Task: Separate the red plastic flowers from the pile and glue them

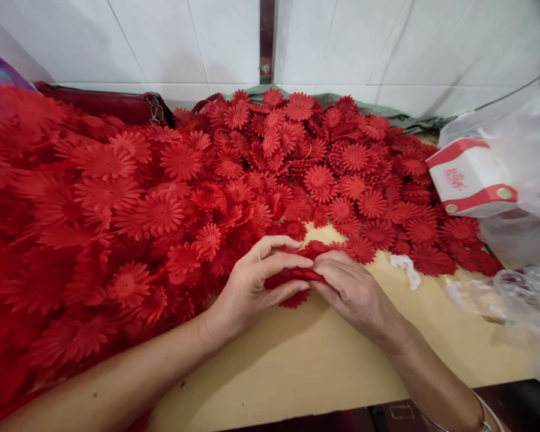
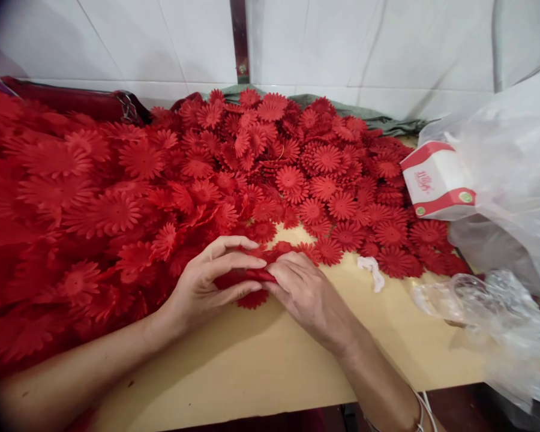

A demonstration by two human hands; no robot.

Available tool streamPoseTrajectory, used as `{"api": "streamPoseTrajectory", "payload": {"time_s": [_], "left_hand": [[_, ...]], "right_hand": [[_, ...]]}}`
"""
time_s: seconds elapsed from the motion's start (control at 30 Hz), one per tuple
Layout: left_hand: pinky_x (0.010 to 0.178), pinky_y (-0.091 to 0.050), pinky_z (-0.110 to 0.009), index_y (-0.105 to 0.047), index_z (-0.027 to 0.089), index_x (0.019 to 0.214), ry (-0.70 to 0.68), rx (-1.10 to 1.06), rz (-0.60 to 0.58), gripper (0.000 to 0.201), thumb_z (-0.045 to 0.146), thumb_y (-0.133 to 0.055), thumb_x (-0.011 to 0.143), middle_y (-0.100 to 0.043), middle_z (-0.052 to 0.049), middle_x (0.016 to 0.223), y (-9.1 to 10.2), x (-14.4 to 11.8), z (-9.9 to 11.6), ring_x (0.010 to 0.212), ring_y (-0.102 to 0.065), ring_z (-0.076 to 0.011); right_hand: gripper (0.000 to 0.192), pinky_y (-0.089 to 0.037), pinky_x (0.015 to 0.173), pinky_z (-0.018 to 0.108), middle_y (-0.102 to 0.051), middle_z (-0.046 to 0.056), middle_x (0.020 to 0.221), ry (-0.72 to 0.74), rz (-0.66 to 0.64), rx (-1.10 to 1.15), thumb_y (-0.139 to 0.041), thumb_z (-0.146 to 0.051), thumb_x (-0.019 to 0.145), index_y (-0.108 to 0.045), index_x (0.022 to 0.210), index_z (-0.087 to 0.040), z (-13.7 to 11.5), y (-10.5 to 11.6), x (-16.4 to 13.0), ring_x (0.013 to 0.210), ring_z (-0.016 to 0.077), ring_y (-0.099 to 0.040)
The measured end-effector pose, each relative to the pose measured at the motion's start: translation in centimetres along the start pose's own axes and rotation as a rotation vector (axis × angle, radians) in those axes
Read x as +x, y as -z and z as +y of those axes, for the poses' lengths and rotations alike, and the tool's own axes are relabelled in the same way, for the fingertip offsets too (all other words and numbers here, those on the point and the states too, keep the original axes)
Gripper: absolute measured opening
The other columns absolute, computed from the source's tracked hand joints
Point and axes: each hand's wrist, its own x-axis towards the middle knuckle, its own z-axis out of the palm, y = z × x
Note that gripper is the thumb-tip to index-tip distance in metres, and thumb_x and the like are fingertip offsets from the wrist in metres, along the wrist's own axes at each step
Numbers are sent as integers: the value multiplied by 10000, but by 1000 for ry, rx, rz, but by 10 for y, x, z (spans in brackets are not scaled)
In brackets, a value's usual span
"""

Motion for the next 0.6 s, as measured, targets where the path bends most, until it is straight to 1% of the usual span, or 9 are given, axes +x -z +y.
{"api": "streamPoseTrajectory", "payload": {"time_s": [0.1, 0.17, 0.23, 0.33, 0.4, 0.43, 0.5, 0.53, 0.6], "left_hand": [[986, -592, -350, -719, 249, 1210, -65, 61, -48, 280, 207, -689, 935, -641, -103, 1286, 1, 1, -3, 1117, -690, -185], [994, -579, -337, -714, 237, 1200, -101, 83, -86, 254, 220, -668, 951, -686, -93, 1238, 3, 2, -4, 1127, -687, -187], [983, -568, -310, -699, 219, 1192, -114, 87, -125, 236, 237, -659, 960, -733, -77, 1149, 4, 3, -3, 1087, -699, -176], [901, -569, -255, -681, 191, 1151, -86, 83, -166, 187, 249, -628, 981, -753, -59, 1033, 6, 5, -1, 966, -716, -149], [850, -567, -233, -683, 179, 1112, -61, 81, -161, 160, 252, -632, 979, -752, -53, 996, 9, 5, 0, 908, -717, -139], [835, -565, -226, -686, 177, 1098, -45, 75, -148, 150, 247, -640, 974, -753, -49, 985, 10, 5, 0, 890, -717, -136], [814, -563, -219, -693, 178, 1078, -6, 55, -111, 134, 235, -656, 962, -756, -44, 975, 11, 5, -1, 871, -717, -133], [808, -562, -218, -696, 179, 1068, 11, 43, -99, 126, 232, -661, 959, -758, -42, 969, 11, 5, -1, 865, -716, -133], [806, -559, -223, -701, 182, 1056, 31, 22, -93, 121, 240, -667, 955, -758, -42, 962, 11, 4, -2, 863, -717, -136]], "right_hand": [[196, -533, 763, 318, -713, 55, 855, 5, 6, 19, -510, -301, 1047, -632, 937, -194, 1, 1, 2, 836, 186, -649], [250, -511, 728, 297, -689, 39, 795, 12, 17, 13, -516, -350, 1045, -611, 871, -199, 1, 0, 3, 770, 168, -623], [311, -493, 705, 293, -670, 36, 762, 8, 32, -20, -499, -408, 1044, -599, 839, -197, 0, -1, 3, 734, 163, -600], [362, -477, 691, 299, -658, 28, 741, 6, 31, -47, -466, -459, 1046, -609, 846, -194, -1, -4, 3, 704, 158, -586], [352, -489, 735, 317, -692, 36, 804, -4, 50, -25, -483, -496, 1031, -640, 931, -197, -2, -3, 3, 749, 165, -617], [363, -503, 787, 339, -719, 54, 884, -20, 72, -12, -509, -533, 1009, -652, 1020, -199, -2, -3, 3, 820, 182, -644], [485, -511, 921, 410, -730, 107, 1101, -55, 122, 17, -562, -604, 956, -625, 1225, -205, -2, 0, 3, 1025, 237, -659], [519, -504, 970, 439, -714, 122, 1184, -67, 137, 36, -582, -600, 949, -601, 1293, -212, -2, 1, 3, 1104, 254, -644], [434, -509, 991, 443, -707, 114, 1204, -62, 147, 95, -619, -502, 969, -608, 1303, -226, -2, 3, 3, 1136, 247, -639]]}}
